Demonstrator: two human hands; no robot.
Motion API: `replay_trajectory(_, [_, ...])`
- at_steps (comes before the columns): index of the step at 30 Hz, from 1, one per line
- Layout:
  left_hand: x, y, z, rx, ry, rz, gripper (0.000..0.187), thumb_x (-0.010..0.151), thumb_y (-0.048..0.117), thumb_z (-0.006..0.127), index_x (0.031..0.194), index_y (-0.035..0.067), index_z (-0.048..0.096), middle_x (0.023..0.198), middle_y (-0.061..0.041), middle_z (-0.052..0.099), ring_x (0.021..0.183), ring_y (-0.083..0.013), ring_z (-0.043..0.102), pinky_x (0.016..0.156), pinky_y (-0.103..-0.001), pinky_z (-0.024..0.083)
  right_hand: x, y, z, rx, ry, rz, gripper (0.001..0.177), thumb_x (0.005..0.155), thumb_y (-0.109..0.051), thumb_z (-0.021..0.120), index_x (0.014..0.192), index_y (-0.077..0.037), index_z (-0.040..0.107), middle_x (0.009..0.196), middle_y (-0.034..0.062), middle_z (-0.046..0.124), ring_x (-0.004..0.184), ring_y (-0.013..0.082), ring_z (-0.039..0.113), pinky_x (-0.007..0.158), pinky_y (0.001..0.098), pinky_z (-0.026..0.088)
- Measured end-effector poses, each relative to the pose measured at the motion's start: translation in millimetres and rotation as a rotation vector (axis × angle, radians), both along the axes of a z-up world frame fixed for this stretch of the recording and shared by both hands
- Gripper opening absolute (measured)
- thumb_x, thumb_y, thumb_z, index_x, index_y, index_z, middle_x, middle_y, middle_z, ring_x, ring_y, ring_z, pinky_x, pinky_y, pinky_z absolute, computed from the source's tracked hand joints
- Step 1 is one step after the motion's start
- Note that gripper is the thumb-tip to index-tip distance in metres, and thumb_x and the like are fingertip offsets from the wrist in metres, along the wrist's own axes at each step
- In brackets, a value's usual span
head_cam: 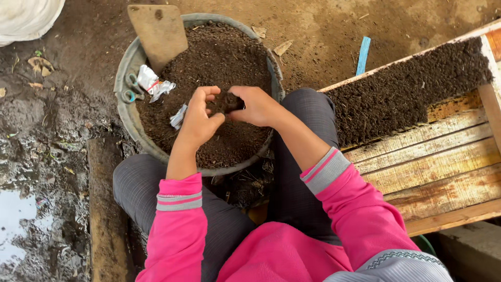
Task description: The person scoops soil from a bucket and places it into a wooden seed tray. They then open small seed packets, pour seeds into their hand, and carefully place them into the soil in the tray.
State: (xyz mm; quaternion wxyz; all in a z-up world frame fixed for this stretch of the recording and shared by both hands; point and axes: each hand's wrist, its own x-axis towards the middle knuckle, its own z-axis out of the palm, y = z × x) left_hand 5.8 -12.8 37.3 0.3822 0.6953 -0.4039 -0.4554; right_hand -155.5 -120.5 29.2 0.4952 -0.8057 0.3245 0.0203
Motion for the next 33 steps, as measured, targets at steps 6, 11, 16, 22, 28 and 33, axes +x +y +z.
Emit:
replay_trajectory(6, [-55, -17, -38, 0.013, -0.553, -0.205, 0.065, 0.088, 0.014, 0.072, 0.146, 0.005, 0.043, 0.137, -0.021, 0.052, 0.134, -0.0458, 0.048, 0.102, -0.062, 0.044, -54, -28, 8, -0.190, -0.289, -0.261, 0.042, 0.081, -0.021, 0.082, 0.118, -0.005, 0.071, 0.109, 0.0212, 0.070, 0.107, 0.0436, 0.069, 0.086, 0.0482, 0.061])
replay_trajectory(11, [-173, -49, -19, -0.678, -0.671, -0.226, 0.021, 0.094, 0.008, 0.063, 0.114, 0.006, 0.069, 0.117, -0.015, 0.065, 0.115, -0.0380, 0.063, 0.097, -0.048, 0.050, -200, -57, 2, -0.503, -0.222, -0.791, 0.043, 0.084, -0.016, 0.081, 0.126, -0.008, 0.070, 0.110, 0.0180, 0.073, 0.103, 0.0364, 0.072, 0.079, 0.0420, 0.063])
replay_trajectory(16, [-335, -43, -66, -0.949, -0.705, -0.495, 0.011, 0.092, 0.015, 0.062, 0.097, 0.016, 0.071, 0.110, -0.005, 0.067, 0.113, -0.0278, 0.063, 0.079, -0.039, 0.051, -390, -79, -77, -0.997, 0.291, -1.094, 0.034, 0.084, -0.007, 0.073, 0.117, 0.000, 0.071, 0.099, 0.0231, 0.070, 0.095, 0.0427, 0.070, 0.083, 0.0515, 0.058])
replay_trajectory(22, [-386, -25, -140, -0.835, -0.705, -0.783, 0.008, 0.079, 0.008, 0.073, 0.083, 0.012, 0.067, 0.093, -0.007, 0.063, 0.099, -0.0294, 0.063, 0.072, -0.040, 0.049, -485, -88, -157, -0.653, 0.377, -1.235, 0.029, 0.088, -0.005, 0.079, 0.116, -0.005, 0.074, 0.101, 0.0189, 0.072, 0.100, 0.0394, 0.072, 0.083, 0.0515, 0.061])
replay_trajectory(28, [-378, -28, -134, -0.694, -0.618, -0.837, 0.010, 0.087, 0.010, 0.070, 0.096, 0.009, 0.067, 0.101, -0.010, 0.062, 0.105, -0.0300, 0.063, 0.080, -0.043, 0.050, -464, -78, -135, -0.431, 0.567, -1.096, 0.040, 0.093, -0.026, 0.070, 0.130, -0.011, 0.074, 0.111, 0.0206, 0.073, 0.106, 0.0402, 0.070, 0.085, 0.0550, 0.059])
replay_trajectory(33, [-346, -25, -91, -0.695, -0.645, -0.829, 0.022, 0.081, -0.004, 0.066, 0.098, 0.008, 0.069, 0.107, -0.009, 0.061, 0.104, -0.0321, 0.059, 0.083, -0.045, 0.050, -358, -90, -42, -0.151, 0.901, -1.043, 0.037, 0.111, -0.019, 0.047, 0.130, 0.012, 0.058, 0.092, 0.0283, 0.067, 0.070, 0.0416, 0.062, 0.053, 0.0526, 0.050])
